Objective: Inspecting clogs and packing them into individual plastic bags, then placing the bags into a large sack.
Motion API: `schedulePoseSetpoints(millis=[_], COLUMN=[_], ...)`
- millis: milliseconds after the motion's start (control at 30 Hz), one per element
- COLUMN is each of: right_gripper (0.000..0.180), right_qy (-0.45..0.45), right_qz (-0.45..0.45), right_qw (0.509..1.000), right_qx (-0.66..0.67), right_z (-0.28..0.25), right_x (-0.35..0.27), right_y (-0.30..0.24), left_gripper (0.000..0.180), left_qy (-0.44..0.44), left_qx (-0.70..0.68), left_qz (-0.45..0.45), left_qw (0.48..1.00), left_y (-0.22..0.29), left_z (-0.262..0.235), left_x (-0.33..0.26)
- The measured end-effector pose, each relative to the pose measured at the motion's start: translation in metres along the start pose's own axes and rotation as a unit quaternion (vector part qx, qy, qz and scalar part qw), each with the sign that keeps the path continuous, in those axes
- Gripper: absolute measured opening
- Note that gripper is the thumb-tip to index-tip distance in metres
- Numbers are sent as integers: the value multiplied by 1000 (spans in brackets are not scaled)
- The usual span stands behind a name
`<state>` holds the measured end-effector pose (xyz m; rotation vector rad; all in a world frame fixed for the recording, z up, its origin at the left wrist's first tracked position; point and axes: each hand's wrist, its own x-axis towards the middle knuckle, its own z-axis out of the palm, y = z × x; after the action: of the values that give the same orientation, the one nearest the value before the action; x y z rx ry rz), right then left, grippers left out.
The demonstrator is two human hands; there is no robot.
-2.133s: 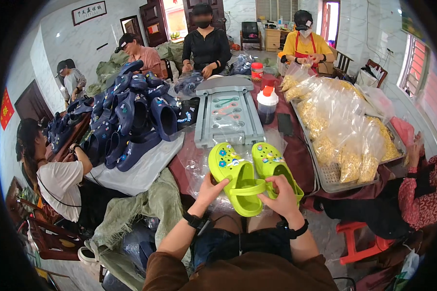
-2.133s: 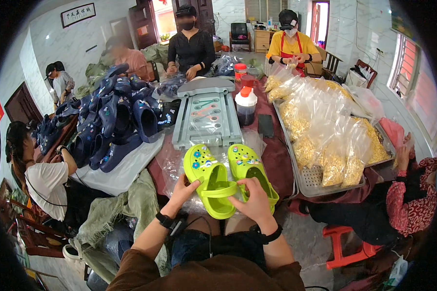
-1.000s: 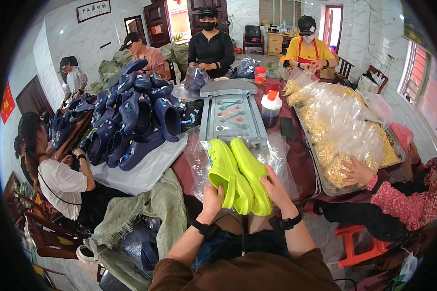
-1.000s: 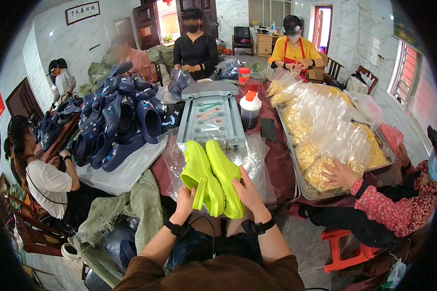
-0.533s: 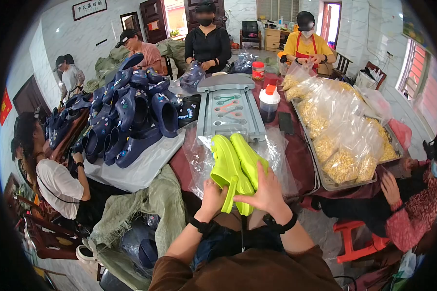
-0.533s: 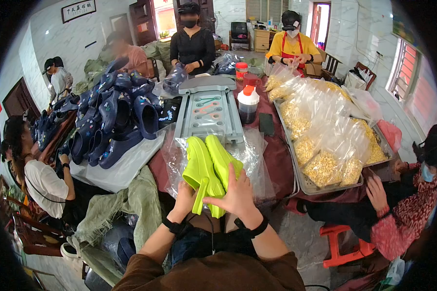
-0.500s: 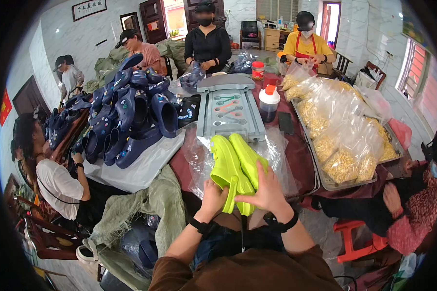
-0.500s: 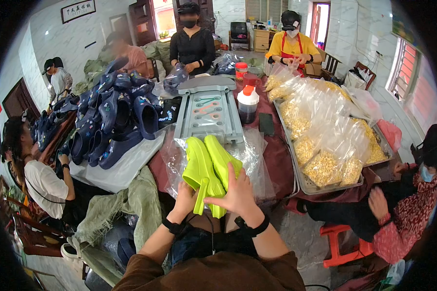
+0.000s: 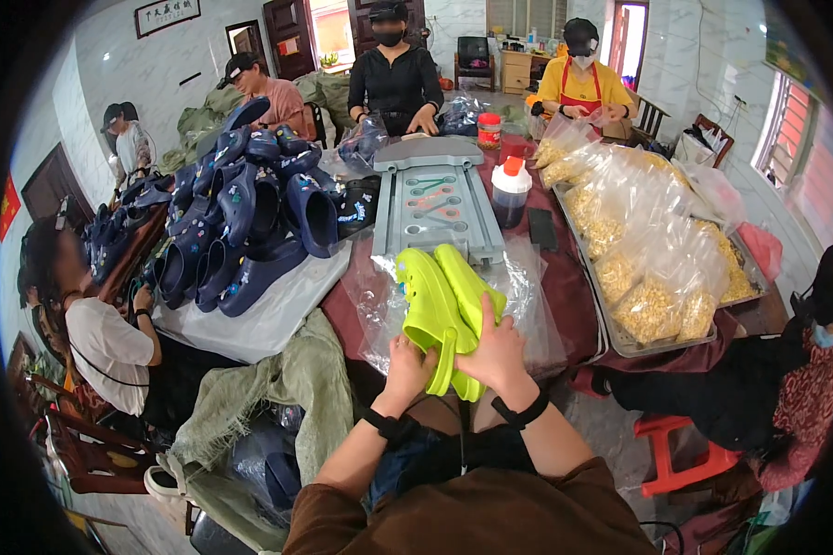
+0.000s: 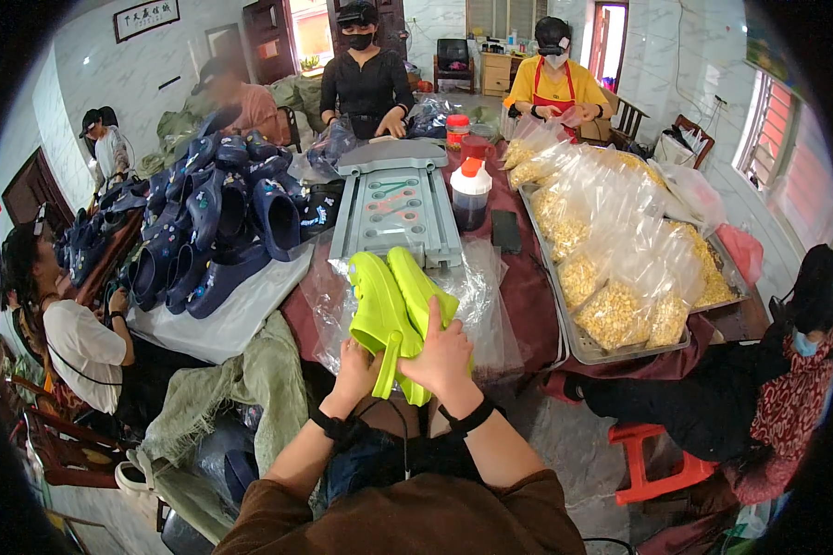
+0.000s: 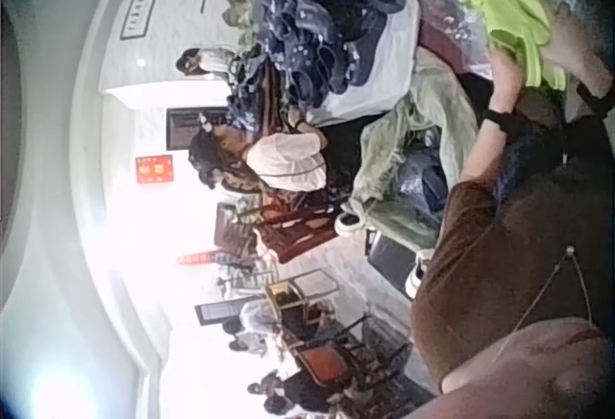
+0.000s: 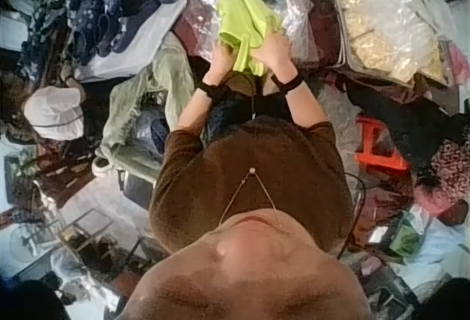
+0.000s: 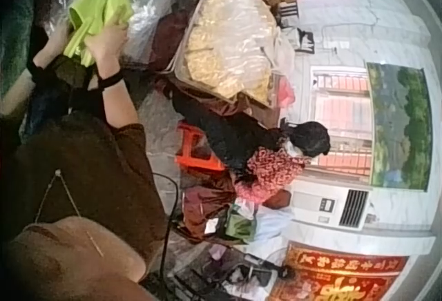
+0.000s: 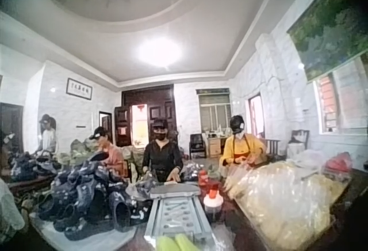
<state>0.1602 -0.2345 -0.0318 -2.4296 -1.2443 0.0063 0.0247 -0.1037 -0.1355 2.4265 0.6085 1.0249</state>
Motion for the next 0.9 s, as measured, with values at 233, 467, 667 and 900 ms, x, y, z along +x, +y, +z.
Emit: schedulePoseSetpoints(millis=[233, 467, 667, 900], right_gripper=[115, 73, 66, 67], right_qy=[-87, -121, -25, -12], right_qz=[-30, 69, 10, 54], right_qw=[893, 619, 656, 648], right_qx=[441, 773, 754, 760], right_z=[32, 13, -28, -51], right_x=[32, 1, -33, -60], right_y=[87, 140, 132, 141], left_gripper=[72, 50, 30, 38], left_qy=[-127, -115, -61, -5], left_qx=[-261, 93, -231, -564], left_qz=[-135, 24, -311, -285], left_qw=[947, 989, 920, 775], left_y=[18, 10, -16, 12], left_z=[-44, -60, -42, -42], left_x=[10, -3, 4, 35])
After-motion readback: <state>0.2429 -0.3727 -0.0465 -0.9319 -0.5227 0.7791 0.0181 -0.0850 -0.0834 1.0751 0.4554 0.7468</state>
